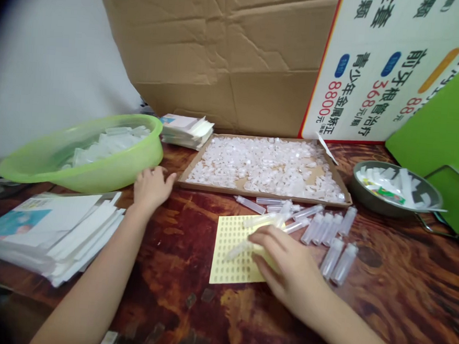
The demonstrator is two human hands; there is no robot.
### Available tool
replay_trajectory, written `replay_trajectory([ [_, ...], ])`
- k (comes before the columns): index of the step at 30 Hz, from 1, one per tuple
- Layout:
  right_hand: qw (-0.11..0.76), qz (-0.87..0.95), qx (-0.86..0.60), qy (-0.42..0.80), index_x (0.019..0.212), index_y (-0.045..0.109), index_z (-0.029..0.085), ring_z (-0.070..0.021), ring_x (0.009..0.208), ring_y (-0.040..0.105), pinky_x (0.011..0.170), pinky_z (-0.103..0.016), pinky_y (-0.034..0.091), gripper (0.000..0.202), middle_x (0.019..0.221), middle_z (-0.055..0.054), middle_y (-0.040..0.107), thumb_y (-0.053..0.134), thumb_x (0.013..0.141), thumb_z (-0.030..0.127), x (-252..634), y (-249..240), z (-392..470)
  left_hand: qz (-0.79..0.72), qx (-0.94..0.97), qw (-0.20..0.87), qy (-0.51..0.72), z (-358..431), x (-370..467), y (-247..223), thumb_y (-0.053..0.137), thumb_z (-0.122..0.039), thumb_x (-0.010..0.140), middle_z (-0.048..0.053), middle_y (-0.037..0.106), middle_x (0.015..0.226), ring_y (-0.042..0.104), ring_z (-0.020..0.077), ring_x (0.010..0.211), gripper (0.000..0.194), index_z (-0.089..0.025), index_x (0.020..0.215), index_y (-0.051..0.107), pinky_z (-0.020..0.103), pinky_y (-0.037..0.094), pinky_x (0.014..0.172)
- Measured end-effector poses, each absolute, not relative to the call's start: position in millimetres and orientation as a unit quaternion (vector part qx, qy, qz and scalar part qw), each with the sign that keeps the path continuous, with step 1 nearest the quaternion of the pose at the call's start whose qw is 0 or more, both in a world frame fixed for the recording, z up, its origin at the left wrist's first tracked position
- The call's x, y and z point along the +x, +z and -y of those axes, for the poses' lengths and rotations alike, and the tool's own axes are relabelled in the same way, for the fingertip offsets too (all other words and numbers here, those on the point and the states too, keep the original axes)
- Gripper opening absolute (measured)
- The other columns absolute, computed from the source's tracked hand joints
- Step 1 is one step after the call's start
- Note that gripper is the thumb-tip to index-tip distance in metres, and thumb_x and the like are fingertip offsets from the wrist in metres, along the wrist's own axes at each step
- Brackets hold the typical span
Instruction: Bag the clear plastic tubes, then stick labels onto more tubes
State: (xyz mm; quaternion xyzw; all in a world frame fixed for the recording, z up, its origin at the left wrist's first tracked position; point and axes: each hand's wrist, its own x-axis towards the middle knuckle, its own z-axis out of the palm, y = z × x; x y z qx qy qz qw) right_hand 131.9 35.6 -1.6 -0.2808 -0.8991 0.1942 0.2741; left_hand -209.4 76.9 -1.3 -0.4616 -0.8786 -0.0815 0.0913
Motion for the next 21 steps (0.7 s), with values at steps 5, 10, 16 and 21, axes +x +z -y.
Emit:
replay_trajectory([
  [5,0.126,0.976,-0.164,0.061,0.133,0.041,0.024,-0.0254,0.121,0.044,0.094,-0.044,0.041,0.044,0.137,-0.007,0.047,0.042,0.089,0.014,117.8,-18.5,-20.5,0.917,-0.384,0.084,-0.060,-82.3,-222.6,-24.9,0.032,-0.039,0.087,0.034,0.041,0.123,0.037,0.0441,0.116,0.052,0.000,0.118,0.046,0.051,0.032,0.089],
  [10,0.132,0.968,-0.213,0.018,0.133,0.040,0.021,-0.0273,0.123,0.040,0.098,-0.046,0.034,0.044,0.135,-0.009,0.048,0.043,0.089,0.014,118.6,-20.0,-25.0,0.915,-0.401,0.028,-0.024,-80.8,-221.3,-10.3,0.028,-0.044,0.087,0.032,0.046,0.120,0.042,0.0468,0.113,0.053,-0.006,0.116,0.052,0.054,0.033,0.085],
  [16,0.075,0.935,-0.330,0.106,0.087,0.056,0.017,-0.0176,0.071,0.057,0.062,-0.029,0.040,0.013,0.083,-0.005,0.061,0.043,0.089,0.016,127.9,-1.9,-33.4,0.880,-0.470,-0.070,0.014,-73.8,-216.4,12.7,0.024,-0.041,0.086,0.021,0.056,0.118,0.054,0.0424,0.102,0.048,-0.019,0.109,0.060,0.050,0.042,0.075],
  [21,0.066,0.903,-0.369,0.212,0.080,0.052,0.018,-0.0148,0.070,0.057,0.061,-0.025,0.037,0.016,0.081,-0.003,0.060,0.041,0.091,0.018,128.2,-7.3,-36.7,0.826,-0.550,-0.119,0.031,-73.0,-207.3,16.9,0.038,-0.031,0.079,0.008,0.063,0.113,0.058,0.0322,0.100,0.033,-0.029,0.101,0.063,0.040,0.043,0.077],
])
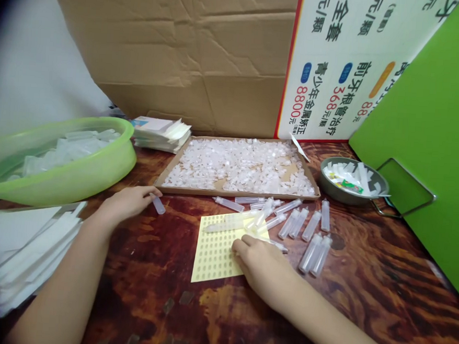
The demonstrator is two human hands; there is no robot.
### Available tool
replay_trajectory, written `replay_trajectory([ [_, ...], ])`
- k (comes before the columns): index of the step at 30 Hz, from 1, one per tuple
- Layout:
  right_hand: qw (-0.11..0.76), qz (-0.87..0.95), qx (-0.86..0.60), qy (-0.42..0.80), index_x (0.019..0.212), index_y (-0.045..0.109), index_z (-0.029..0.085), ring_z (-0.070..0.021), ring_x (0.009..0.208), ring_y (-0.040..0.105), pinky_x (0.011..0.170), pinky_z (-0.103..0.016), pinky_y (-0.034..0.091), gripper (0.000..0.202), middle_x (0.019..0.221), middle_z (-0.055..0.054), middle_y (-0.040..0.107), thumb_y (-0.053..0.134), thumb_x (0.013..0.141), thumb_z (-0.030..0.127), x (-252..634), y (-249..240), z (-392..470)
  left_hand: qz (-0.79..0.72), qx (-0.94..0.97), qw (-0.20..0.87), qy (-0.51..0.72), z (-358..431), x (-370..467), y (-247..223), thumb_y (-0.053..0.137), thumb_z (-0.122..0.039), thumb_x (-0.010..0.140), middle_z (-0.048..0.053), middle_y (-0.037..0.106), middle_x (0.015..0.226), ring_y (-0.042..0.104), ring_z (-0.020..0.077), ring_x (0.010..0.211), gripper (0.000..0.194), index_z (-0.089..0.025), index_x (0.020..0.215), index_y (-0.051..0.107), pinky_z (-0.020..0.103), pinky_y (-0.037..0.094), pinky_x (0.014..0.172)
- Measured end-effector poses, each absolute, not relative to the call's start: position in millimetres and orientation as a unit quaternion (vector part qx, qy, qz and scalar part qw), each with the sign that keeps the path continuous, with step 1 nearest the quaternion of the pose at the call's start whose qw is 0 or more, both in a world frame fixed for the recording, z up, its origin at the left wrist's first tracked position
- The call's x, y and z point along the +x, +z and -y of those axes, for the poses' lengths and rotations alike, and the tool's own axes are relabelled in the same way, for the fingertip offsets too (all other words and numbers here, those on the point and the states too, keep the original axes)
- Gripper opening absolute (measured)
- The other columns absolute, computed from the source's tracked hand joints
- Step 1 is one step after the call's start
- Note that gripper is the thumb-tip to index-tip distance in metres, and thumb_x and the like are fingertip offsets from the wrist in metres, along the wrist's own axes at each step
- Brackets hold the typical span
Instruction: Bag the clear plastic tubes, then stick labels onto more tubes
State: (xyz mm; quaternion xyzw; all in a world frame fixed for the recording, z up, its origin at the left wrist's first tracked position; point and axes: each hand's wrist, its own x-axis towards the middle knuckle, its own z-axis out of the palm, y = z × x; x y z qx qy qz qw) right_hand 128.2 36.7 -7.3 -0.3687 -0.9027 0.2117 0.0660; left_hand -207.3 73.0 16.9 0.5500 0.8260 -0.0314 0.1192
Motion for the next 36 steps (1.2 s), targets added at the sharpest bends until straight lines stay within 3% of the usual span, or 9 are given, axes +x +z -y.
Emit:
replay_trajectory([
  [5,0.109,0.855,-0.403,0.309,0.076,0.054,0.018,-0.0144,0.070,0.055,0.060,-0.023,0.036,0.007,0.075,-0.001,0.061,0.057,0.082,0.020,128.5,-15.9,-47.1,-0.809,0.559,0.151,-0.101,-65.4,-200.2,21.9,0.044,-0.029,0.072,0.005,0.066,0.096,0.061,0.0298,0.083,0.027,-0.031,0.095,0.058,0.035,0.040,0.065],
  [9,0.115,0.851,-0.409,0.309,0.075,0.053,0.018,-0.0141,0.069,0.054,0.060,-0.024,0.035,0.010,0.074,-0.002,0.061,0.054,0.084,0.020,127.0,-16.3,-47.0,-0.781,0.593,0.172,-0.095,-61.9,-195.4,26.6,0.053,-0.043,0.071,0.002,0.066,0.085,0.060,0.0271,0.078,0.022,-0.027,0.087,0.053,0.030,0.036,0.061],
  [13,0.097,0.864,-0.416,0.266,0.076,0.048,0.018,-0.0138,0.064,0.052,0.058,-0.024,0.033,0.012,0.073,-0.003,0.059,0.046,0.088,0.020,125.4,-12.8,-44.5,-0.743,0.635,0.194,0.088,-63.6,-177.8,29.7,0.042,-0.056,0.081,0.000,0.060,0.070,0.057,0.0202,0.067,0.034,-0.022,0.082,0.049,0.028,0.039,0.063],
  [16,0.086,0.873,-0.383,0.289,0.077,0.048,0.018,-0.0128,0.064,0.051,0.056,-0.023,0.033,0.010,0.074,-0.001,0.059,0.052,0.086,0.019,126.6,-9.1,-46.0,-0.666,0.658,0.227,0.268,-61.7,-146.4,28.2,0.032,-0.052,0.088,0.000,0.056,0.068,0.053,0.0156,0.062,0.039,-0.019,0.077,0.049,0.026,0.040,0.060],
  [18,0.090,0.873,-0.367,0.309,0.076,0.048,0.018,-0.0122,0.064,0.051,0.057,-0.021,0.033,0.011,0.074,-0.001,0.059,0.057,0.083,0.019,127.4,-7.7,-47.3,-0.621,0.680,0.242,0.306,-56.1,-119.6,23.6,0.031,-0.050,0.090,0.002,0.058,0.072,0.055,0.0159,0.065,0.040,-0.018,0.078,0.051,0.026,0.040,0.059],
  [23,0.081,0.884,-0.375,0.266,0.073,0.046,0.018,-0.0123,0.062,0.049,0.057,-0.023,0.032,0.015,0.072,-0.001,0.057,0.048,0.088,0.018,124.9,-8.9,-47.1,-0.555,0.798,0.135,0.191,-36.9,-67.1,1.2,0.030,-0.044,0.092,0.002,0.058,0.064,0.057,0.0192,0.059,0.033,-0.018,0.084,0.049,0.028,0.037,0.054],
  [26,0.072,0.893,-0.373,0.242,0.075,0.047,0.017,-0.0127,0.060,0.048,0.056,-0.023,0.032,0.015,0.071,-0.002,0.056,0.043,0.089,0.016,124.1,-9.9,-47.0,-0.510,0.843,0.084,0.153,-32.4,-57.1,-10.3,0.031,-0.039,0.092,0.002,0.061,0.070,0.060,0.0204,0.064,0.027,-0.018,0.086,0.047,0.028,0.038,0.054],
  [32,0.095,0.860,-0.402,0.299,0.068,0.048,0.017,-0.0104,0.056,0.046,0.052,-0.021,0.030,0.022,0.063,0.002,0.055,0.068,0.076,0.023,129.0,-14.5,-50.0,-0.516,0.846,0.067,0.116,-36.0,-60.4,-10.6,0.032,-0.038,0.092,0.003,0.064,0.074,0.062,0.0221,0.067,0.025,-0.018,0.091,0.046,0.029,0.040,0.054],
  [36,0.113,0.842,-0.426,0.311,0.064,0.049,0.017,-0.0100,0.055,0.046,0.051,-0.021,0.030,0.022,0.059,0.003,0.054,0.066,0.077,0.024,128.9,-18.4,-51.1,-0.516,0.850,0.055,0.093,-35.3,-61.5,-6.1,0.032,-0.039,0.092,0.003,0.064,0.073,0.063,0.0225,0.069,0.026,-0.017,0.096,0.047,0.027,0.039,0.054],
])
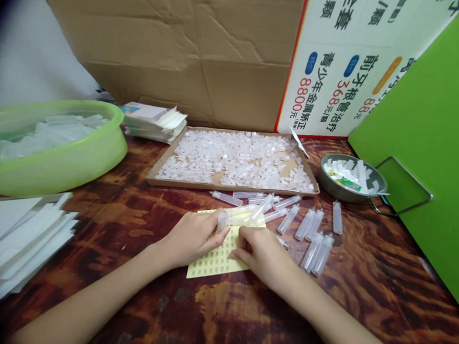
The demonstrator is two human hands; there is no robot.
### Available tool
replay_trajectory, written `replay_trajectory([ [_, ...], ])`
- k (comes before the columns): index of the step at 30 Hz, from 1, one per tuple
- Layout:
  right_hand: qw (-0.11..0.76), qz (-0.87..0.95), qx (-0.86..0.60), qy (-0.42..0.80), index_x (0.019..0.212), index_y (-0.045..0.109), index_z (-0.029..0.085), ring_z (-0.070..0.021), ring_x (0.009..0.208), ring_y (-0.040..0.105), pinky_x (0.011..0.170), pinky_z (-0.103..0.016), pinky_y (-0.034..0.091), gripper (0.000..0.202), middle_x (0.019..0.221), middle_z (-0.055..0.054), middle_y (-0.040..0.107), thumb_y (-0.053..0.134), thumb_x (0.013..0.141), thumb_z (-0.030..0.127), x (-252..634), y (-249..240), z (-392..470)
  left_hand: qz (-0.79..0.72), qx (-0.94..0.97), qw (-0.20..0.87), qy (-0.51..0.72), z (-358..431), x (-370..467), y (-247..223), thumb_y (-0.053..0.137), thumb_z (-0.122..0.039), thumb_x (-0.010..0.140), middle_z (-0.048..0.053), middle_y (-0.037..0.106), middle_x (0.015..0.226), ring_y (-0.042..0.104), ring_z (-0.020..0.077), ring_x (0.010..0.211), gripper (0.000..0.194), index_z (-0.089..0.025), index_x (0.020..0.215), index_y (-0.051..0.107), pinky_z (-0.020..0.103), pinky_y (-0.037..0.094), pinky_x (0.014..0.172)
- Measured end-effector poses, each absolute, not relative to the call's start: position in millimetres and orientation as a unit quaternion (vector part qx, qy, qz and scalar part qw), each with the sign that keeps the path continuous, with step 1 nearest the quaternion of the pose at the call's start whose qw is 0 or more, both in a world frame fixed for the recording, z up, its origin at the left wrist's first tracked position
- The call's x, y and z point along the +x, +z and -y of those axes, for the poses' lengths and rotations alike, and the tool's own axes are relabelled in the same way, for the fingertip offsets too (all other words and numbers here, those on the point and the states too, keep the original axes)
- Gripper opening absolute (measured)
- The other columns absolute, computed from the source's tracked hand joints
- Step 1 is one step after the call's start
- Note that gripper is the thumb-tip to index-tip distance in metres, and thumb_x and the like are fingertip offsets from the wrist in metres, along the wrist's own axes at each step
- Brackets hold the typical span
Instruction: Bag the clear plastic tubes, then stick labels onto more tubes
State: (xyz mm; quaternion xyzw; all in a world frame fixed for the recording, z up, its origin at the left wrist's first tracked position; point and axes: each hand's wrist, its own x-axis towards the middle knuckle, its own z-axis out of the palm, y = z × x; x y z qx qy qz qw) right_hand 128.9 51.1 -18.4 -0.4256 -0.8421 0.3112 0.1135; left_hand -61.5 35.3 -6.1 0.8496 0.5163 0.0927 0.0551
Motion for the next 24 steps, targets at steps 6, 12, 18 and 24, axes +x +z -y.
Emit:
replay_trajectory([
  [6,0.119,0.848,-0.425,0.294,0.067,0.047,0.017,-0.0104,0.055,0.046,0.052,-0.021,0.029,0.019,0.062,0.001,0.054,0.059,0.081,0.023,127.9,-20.4,-49.4,-0.504,0.859,0.046,0.074,-34.3,-62.1,-1.8,0.032,-0.040,0.093,0.003,0.065,0.073,0.063,0.0231,0.067,0.028,-0.018,0.099,0.047,0.027,0.037,0.052],
  [12,0.094,0.863,-0.418,0.267,0.069,0.046,0.018,-0.0112,0.057,0.045,0.053,-0.022,0.027,0.018,0.065,0.000,0.054,0.055,0.083,0.024,127.4,-20.4,-46.0,-0.499,0.862,0.066,0.064,-36.2,-65.1,1.2,0.033,-0.041,0.093,0.003,0.065,0.073,0.062,0.0227,0.066,0.028,-0.018,0.095,0.048,0.027,0.036,0.053],
  [18,0.099,0.888,-0.379,0.239,0.078,0.047,0.018,-0.0127,0.062,0.049,0.057,-0.024,0.032,0.010,0.074,-0.002,0.055,0.045,0.088,0.018,126.9,-22.2,-44.4,-0.490,0.866,0.076,0.061,-35.7,-65.7,2.5,0.035,-0.042,0.093,0.003,0.065,0.075,0.062,0.0210,0.066,0.028,-0.019,0.094,0.050,0.026,0.037,0.054],
  [24,0.101,0.891,-0.352,0.269,0.086,0.046,0.019,-0.0149,0.074,0.052,0.065,-0.025,0.036,0.006,0.088,-0.003,0.056,0.052,0.086,0.020,131.1,-17.7,-46.8,-0.481,0.872,0.073,0.054,-36.3,-66.7,2.7,0.036,-0.043,0.092,0.003,0.065,0.076,0.062,0.0199,0.067,0.029,-0.018,0.096,0.050,0.024,0.036,0.055],
])
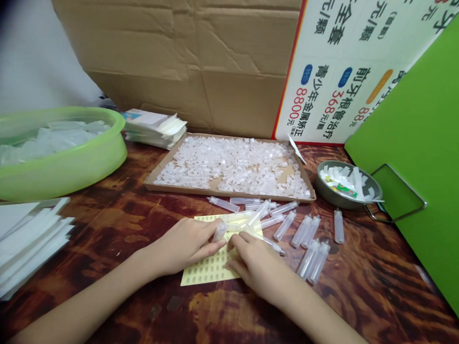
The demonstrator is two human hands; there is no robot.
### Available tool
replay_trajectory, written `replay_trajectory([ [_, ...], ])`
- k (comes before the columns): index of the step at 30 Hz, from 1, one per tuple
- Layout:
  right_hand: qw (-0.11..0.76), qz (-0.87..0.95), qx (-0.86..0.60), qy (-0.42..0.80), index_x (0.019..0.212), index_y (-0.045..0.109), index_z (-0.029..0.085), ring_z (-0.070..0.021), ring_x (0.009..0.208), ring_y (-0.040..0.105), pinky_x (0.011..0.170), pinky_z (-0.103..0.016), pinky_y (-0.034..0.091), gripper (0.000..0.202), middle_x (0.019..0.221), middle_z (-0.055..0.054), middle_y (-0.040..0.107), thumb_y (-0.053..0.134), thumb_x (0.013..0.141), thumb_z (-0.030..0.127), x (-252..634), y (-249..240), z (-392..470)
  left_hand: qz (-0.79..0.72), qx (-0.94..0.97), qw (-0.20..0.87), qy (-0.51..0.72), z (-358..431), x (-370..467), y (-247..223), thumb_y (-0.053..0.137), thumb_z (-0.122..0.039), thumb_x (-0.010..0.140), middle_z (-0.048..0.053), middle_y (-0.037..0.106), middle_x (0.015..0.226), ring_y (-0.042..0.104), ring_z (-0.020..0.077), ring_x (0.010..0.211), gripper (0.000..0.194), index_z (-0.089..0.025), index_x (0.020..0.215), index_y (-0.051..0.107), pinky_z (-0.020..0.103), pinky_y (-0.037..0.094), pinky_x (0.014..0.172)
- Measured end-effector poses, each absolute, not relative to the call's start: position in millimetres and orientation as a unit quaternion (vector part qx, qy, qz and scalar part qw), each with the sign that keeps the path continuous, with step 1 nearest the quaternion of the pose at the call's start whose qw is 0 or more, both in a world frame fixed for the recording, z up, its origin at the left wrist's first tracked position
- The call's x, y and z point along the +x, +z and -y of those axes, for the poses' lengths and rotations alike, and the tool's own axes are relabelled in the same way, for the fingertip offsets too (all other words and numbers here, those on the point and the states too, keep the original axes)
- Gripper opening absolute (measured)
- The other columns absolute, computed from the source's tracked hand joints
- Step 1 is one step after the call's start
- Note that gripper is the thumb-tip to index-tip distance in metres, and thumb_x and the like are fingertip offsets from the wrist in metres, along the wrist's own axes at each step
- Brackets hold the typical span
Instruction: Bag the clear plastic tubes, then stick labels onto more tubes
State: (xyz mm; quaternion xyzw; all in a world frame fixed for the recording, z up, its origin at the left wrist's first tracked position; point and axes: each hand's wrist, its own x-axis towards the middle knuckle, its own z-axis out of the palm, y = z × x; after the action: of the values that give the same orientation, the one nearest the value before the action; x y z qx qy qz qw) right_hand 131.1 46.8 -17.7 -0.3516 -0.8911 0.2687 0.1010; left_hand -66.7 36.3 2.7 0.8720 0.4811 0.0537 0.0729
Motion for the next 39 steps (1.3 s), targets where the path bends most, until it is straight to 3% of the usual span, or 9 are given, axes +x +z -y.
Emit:
replay_trajectory([
  [8,0.108,0.885,-0.386,0.238,0.081,0.045,0.019,-0.0153,0.073,0.054,0.063,-0.025,0.035,0.008,0.084,-0.003,0.056,0.048,0.089,0.020,126.7,-24.8,-44.8,-0.473,0.875,0.077,0.063,-36.4,-66.5,0.8,0.040,-0.041,0.091,0.002,0.065,0.075,0.061,0.0195,0.066,0.024,-0.019,0.097,0.050,0.025,0.035,0.054],
  [17,0.055,0.945,-0.294,0.131,0.092,0.054,0.015,-0.0157,0.069,0.056,0.060,-0.027,0.034,0.012,0.084,-0.005,0.060,0.042,0.091,0.017,131.0,-18.4,-44.9,-0.463,0.878,0.103,0.064,-35.7,-66.5,4.0,0.034,-0.048,0.092,0.001,0.064,0.075,0.060,0.0189,0.065,0.033,-0.020,0.089,0.051,0.024,0.034,0.053],
  [23,0.059,0.946,-0.289,0.137,0.086,0.053,0.016,-0.0149,0.065,0.054,0.057,-0.027,0.032,0.009,0.080,-0.003,0.060,0.045,0.087,0.015,130.1,-17.9,-43.4,-0.471,0.868,0.137,0.069,-37.0,-69.3,7.1,0.034,-0.049,0.092,0.001,0.062,0.074,0.058,0.0177,0.063,0.035,-0.019,0.087,0.051,0.024,0.033,0.053],
  [27,0.112,0.901,-0.360,0.215,0.077,0.047,0.018,-0.0127,0.061,0.051,0.056,-0.024,0.034,0.010,0.073,-0.001,0.056,0.046,0.086,0.014,130.3,-15.6,-45.8,-0.479,0.860,0.153,0.081,-37.8,-71.3,8.2,0.034,-0.047,0.093,0.000,0.062,0.075,0.058,0.0172,0.064,0.032,-0.020,0.086,0.050,0.024,0.034,0.056],
  [30,0.213,0.850,-0.401,0.268,0.076,0.044,0.019,-0.0113,0.060,0.050,0.056,-0.023,0.036,0.012,0.068,0.001,0.053,0.044,0.086,0.013,132.0,-11.5,-47.9,-0.480,0.860,0.152,0.083,-36.9,-70.9,7.8,0.035,-0.047,0.092,0.000,0.062,0.076,0.058,0.0177,0.064,0.031,-0.020,0.086,0.049,0.025,0.034,0.055],
  [34,0.345,0.825,-0.373,0.248,0.081,0.045,0.019,-0.0098,0.060,0.047,0.056,-0.021,0.036,0.008,0.070,0.001,0.049,0.044,0.088,0.014,133.7,-4.2,-42.1,-0.498,0.853,0.134,0.084,-34.8,-68.6,5.4,0.037,-0.045,0.092,0.000,0.063,0.077,0.059,0.0193,0.067,0.027,-0.021,0.088,0.049,0.025,0.035,0.055],
  [39,0.363,0.849,-0.329,0.197,0.089,0.045,0.019,-0.0093,0.063,0.047,0.058,-0.021,0.037,0.009,0.074,0.001,0.047,0.045,0.088,0.011,133.6,-2.7,-32.9,-0.497,0.851,0.146,0.087,-34.3,-67.5,3.1,0.042,-0.042,0.091,0.000,0.063,0.079,0.060,0.0186,0.069,0.022,-0.021,0.087,0.049,0.024,0.038,0.058],
])
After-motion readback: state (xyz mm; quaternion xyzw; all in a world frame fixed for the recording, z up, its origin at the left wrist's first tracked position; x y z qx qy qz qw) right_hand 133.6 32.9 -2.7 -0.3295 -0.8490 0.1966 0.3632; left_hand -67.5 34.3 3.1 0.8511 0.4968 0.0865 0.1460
